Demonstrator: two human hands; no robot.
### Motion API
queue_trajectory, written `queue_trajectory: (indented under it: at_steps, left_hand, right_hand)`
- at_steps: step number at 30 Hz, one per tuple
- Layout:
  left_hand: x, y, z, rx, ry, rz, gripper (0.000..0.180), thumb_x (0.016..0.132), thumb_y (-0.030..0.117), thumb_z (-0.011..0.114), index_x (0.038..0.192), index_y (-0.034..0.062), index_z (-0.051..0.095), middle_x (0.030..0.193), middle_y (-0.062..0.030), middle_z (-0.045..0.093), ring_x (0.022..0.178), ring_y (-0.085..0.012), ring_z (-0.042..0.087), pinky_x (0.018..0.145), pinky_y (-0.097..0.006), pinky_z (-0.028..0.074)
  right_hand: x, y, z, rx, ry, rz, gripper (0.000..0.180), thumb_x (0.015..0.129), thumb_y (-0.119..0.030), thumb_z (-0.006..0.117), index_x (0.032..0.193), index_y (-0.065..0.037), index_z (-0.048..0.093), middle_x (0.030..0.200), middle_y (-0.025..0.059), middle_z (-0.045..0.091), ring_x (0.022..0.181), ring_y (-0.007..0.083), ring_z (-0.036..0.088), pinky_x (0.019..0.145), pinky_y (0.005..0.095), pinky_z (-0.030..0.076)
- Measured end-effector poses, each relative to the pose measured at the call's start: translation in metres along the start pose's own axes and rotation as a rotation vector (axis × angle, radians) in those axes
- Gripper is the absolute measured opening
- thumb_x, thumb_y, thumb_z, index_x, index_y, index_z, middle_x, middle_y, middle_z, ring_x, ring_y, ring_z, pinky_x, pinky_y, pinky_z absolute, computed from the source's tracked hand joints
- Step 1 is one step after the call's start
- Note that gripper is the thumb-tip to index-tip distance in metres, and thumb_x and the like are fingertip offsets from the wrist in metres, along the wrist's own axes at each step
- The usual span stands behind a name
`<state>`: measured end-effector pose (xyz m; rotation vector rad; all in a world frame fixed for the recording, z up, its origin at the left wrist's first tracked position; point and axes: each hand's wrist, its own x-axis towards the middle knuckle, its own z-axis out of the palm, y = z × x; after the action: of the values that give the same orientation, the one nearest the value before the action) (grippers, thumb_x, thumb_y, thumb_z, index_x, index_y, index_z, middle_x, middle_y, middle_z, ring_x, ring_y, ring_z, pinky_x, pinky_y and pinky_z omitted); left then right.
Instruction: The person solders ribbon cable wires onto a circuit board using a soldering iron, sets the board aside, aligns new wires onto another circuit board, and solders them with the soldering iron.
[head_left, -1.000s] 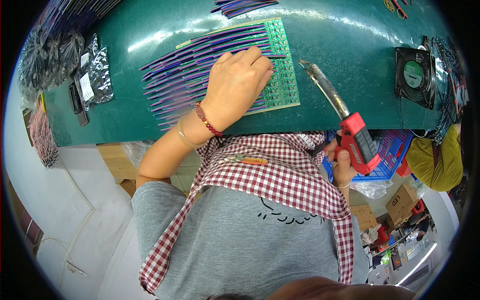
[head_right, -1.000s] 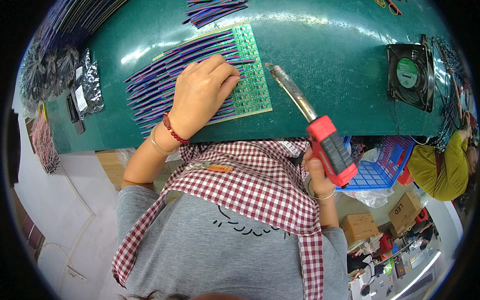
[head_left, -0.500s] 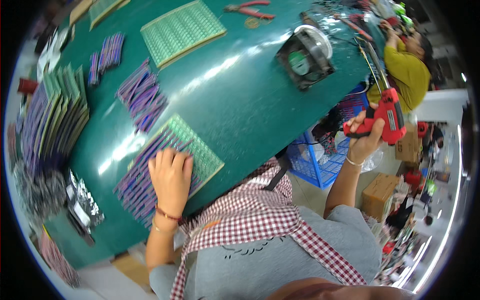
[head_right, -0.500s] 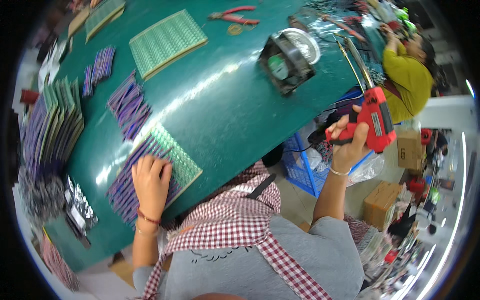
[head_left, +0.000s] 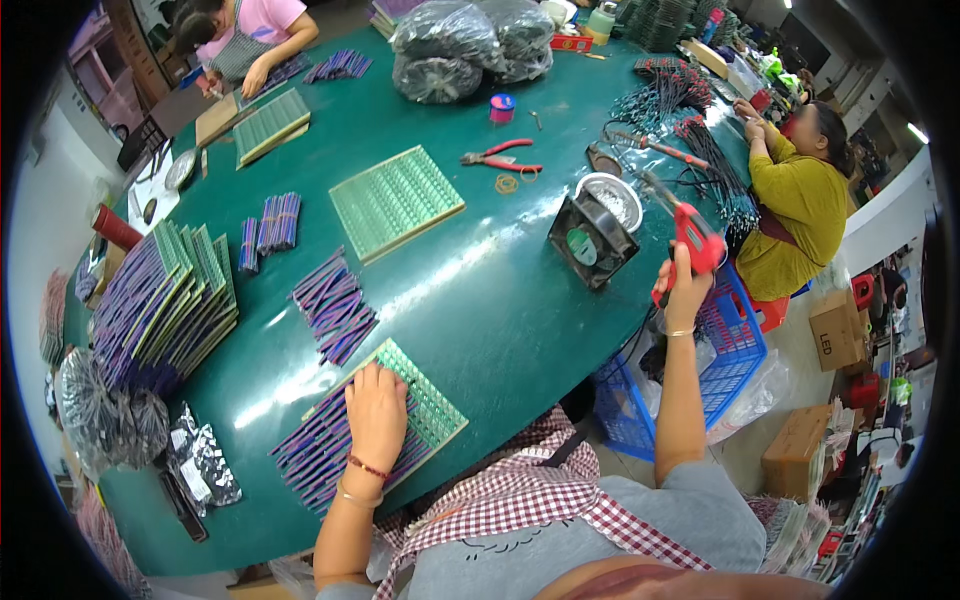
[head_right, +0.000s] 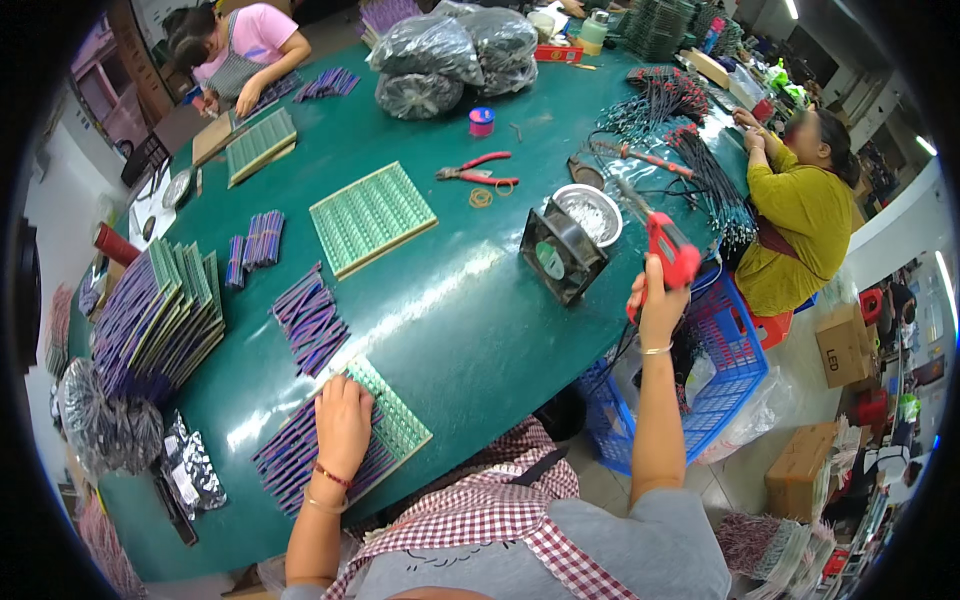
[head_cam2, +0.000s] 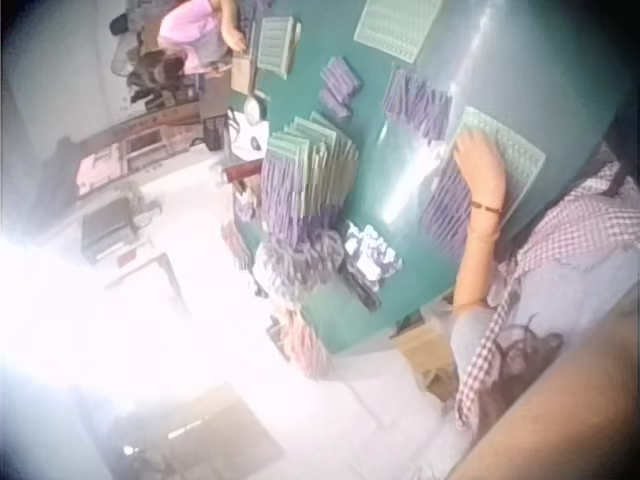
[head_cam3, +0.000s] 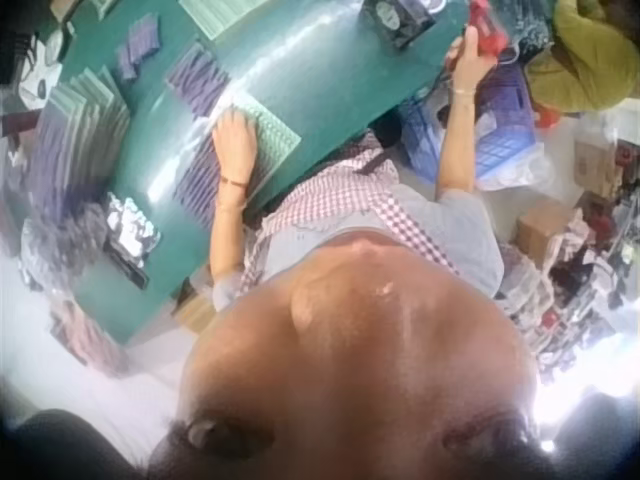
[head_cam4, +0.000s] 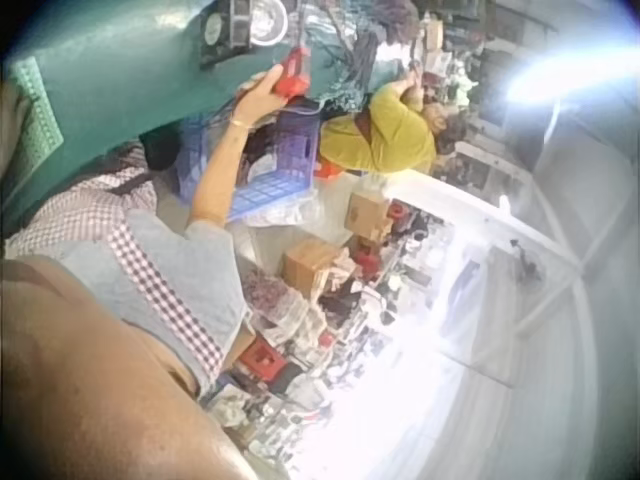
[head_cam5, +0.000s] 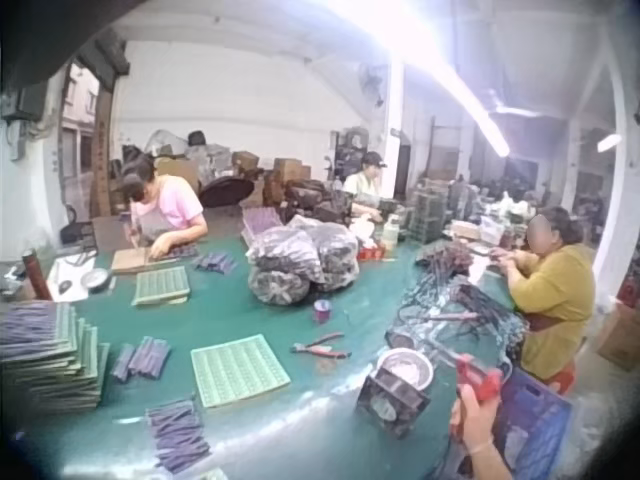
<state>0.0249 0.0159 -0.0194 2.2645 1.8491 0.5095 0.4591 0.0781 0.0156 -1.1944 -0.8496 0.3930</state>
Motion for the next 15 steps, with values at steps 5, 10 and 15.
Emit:
queue_trajectory:
  at_steps: [5, 10, 15]
  left_hand:
    - [0.004, 0.004, -0.006, -0.255, 0.141, -0.013, 0.007, 0.087, 0.008, 0.063, 0.087, 0.0041, 0.058, 0.084, -0.0148, 0.057, 0.082, -0.0354, 0.058, 0.072, -0.045, 0.046]
    - [0.011, 0.007, -0.004, -0.339, 0.107, 0.079, 0.007, 0.084, 0.01, 0.068, 0.086, 0.0074, 0.061, 0.081, -0.0086, 0.057, 0.076, -0.0289, 0.061, 0.063, -0.041, 0.05]
    - [-0.006, 0.007, -0.003, -0.234, 0.083, 0.009, 0.009, 0.08, 0.01, 0.072, 0.082, 0.0074, 0.064, 0.081, -0.0058, 0.061, 0.071, -0.0257, 0.063, 0.06, -0.036, 0.05]
  right_hand:
    - [0.001, -0.013, -0.001, -0.08, -0.001, 0.05, 0.024, 0.097, -0.026, 0.062, 0.101, -0.003, 0.064, 0.063, 0.0031, 0.058, 0.042, 0.0088, 0.048, 0.04, 0.0243, 0.04]
    - [-0.055, -0.056, 0.002, 0.128, -0.121, -0.071, 0.04, 0.1, -0.031, 0.057, 0.121, 0.002, 0.054, 0.073, 0.0074, 0.058, 0.051, 0.0125, 0.046, 0.052, 0.027, 0.044]
    - [-0.129, -0.06, 0.015, 0.06, -0.519, 0.168, 0.051, 0.097, -0.039, 0.061, 0.124, 0.003, 0.051, 0.072, 0.0074, 0.056, 0.053, 0.0119, 0.048, 0.053, 0.0283, 0.045]
